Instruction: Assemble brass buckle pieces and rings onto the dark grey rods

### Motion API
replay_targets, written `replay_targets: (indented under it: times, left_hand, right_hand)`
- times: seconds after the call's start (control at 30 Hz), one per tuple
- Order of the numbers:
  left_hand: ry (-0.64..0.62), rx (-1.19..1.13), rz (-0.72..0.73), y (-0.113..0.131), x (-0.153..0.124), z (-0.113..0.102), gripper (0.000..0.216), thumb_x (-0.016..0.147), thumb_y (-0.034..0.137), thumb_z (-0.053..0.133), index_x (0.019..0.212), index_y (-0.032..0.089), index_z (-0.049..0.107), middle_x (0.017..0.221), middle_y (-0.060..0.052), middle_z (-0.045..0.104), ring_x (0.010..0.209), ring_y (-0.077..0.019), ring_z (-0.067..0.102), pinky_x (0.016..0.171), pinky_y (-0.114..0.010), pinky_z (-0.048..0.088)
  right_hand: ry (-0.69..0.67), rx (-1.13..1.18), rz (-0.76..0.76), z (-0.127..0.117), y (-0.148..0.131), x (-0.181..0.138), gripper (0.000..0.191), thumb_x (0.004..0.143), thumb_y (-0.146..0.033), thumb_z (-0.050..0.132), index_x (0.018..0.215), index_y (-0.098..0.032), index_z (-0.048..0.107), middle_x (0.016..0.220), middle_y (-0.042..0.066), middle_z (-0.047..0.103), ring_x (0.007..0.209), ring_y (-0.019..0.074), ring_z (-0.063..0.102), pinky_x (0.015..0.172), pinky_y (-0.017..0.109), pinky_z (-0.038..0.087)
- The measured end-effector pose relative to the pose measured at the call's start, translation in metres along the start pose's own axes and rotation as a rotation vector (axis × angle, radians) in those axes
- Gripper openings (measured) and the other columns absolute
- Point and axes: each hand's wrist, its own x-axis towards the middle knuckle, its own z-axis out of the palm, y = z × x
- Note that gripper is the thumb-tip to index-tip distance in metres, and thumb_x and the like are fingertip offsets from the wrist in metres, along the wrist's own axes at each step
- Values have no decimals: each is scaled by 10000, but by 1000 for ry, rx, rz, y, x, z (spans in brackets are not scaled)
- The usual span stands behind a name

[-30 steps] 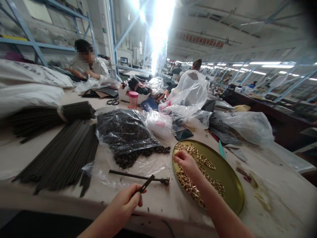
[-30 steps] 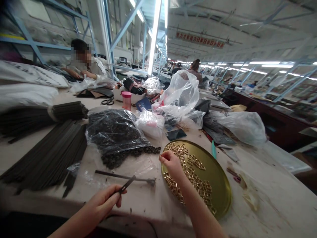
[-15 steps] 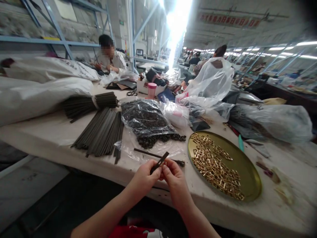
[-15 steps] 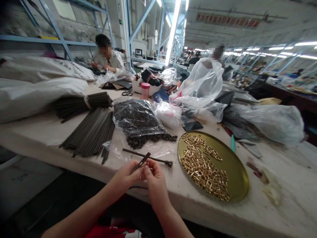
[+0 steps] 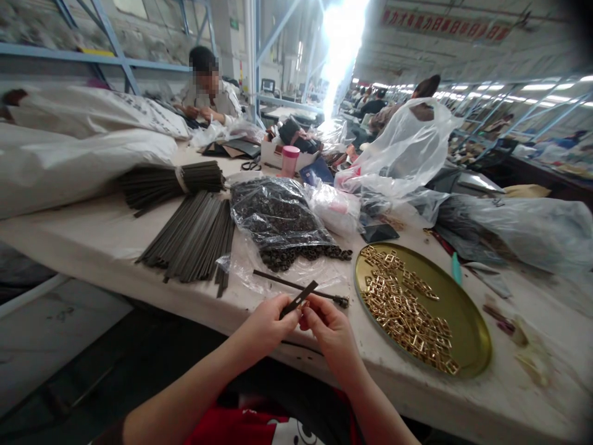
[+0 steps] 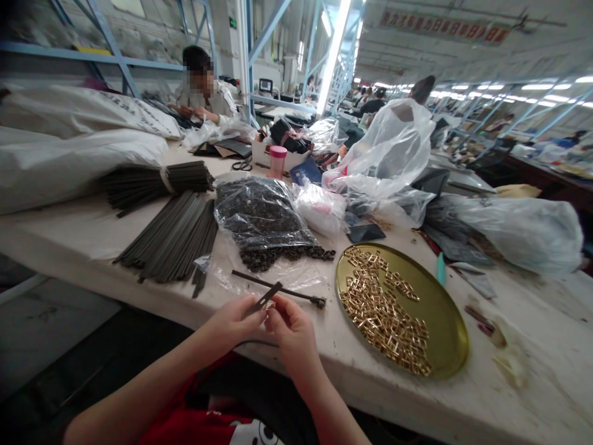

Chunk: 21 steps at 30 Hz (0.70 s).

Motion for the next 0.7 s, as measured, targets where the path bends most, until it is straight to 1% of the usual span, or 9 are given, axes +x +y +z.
replay_targets:
  times: [0.07, 0.17, 0.3, 0.4, 0.47, 0.57, 0.63, 0.7]
  left_hand:
    - [-12, -17, -20, 0, 0, -7, 293, 851, 377, 367, 756, 155, 534, 624, 29, 493, 597, -115, 455, 568, -213, 350]
    - [-2, 41, -61, 1, -1, -17, 276, 863, 363, 339, 809, 163, 522, 604, 45, 450, 587, -113, 440, 569, -212, 345]
    - [-86, 152, -55, 4, -3, -19, 271, 860, 342, 350, 795, 172, 550, 685, 18, 525, 673, -137, 489, 619, -224, 358]
    - [-105, 204, -31, 7, -3, -15, 278, 864, 334, 350, 768, 174, 557, 726, 4, 563, 713, -148, 509, 646, -231, 363]
    - [-113, 223, -20, 8, -1, -13, 274, 865, 324, 354, 764, 174, 560, 732, 1, 571, 716, -149, 515, 649, -231, 368]
    - [-126, 231, -17, 11, 3, -12, 274, 866, 312, 352, 771, 171, 567, 748, -9, 583, 722, -154, 524, 659, -236, 379]
    - [-121, 216, -11, 13, 7, -9, 269, 867, 301, 347, 785, 173, 569, 770, -17, 596, 743, -160, 535, 678, -241, 387]
    - [-99, 159, -8, 16, 10, -5, 231, 861, 273, 350, 844, 176, 559, 797, -22, 608, 769, -161, 546, 700, -242, 396]
  right_hand:
    - [40, 69, 43, -3, 0, 1, 287, 711, -303, 630, 969, -178, 623, 654, -22, 584, 564, 98, 517, 586, 249, 437]
    - [83, 202, 102, -7, -1, 4, 308, 670, -316, 678, 947, -194, 622, 640, -33, 576, 559, 96, 530, 585, 251, 446]
    - [81, 388, 187, -9, -4, 6, 293, 638, -302, 715, 904, -203, 642, 624, -41, 564, 549, 81, 524, 570, 230, 450]
    - [84, 534, 312, -9, -8, 7, 324, 586, -285, 754, 881, -195, 657, 601, -43, 559, 522, 67, 505, 547, 215, 451]
    - [99, 589, 385, -9, -10, 7, 350, 544, -274, 779, 863, -188, 664, 580, -45, 552, 505, 62, 492, 525, 206, 449]
    - [101, 581, 398, -9, -11, 7, 350, 552, -287, 776, 867, -191, 660, 578, -48, 548, 491, 55, 482, 506, 193, 440]
    - [65, 525, 367, -8, -9, 5, 331, 594, -309, 750, 887, -192, 650, 587, -47, 548, 475, 54, 478, 492, 192, 433]
    - [24, 461, 326, -7, -6, 4, 314, 635, -326, 720, 901, -184, 634, 613, -39, 554, 463, 54, 466, 465, 187, 416]
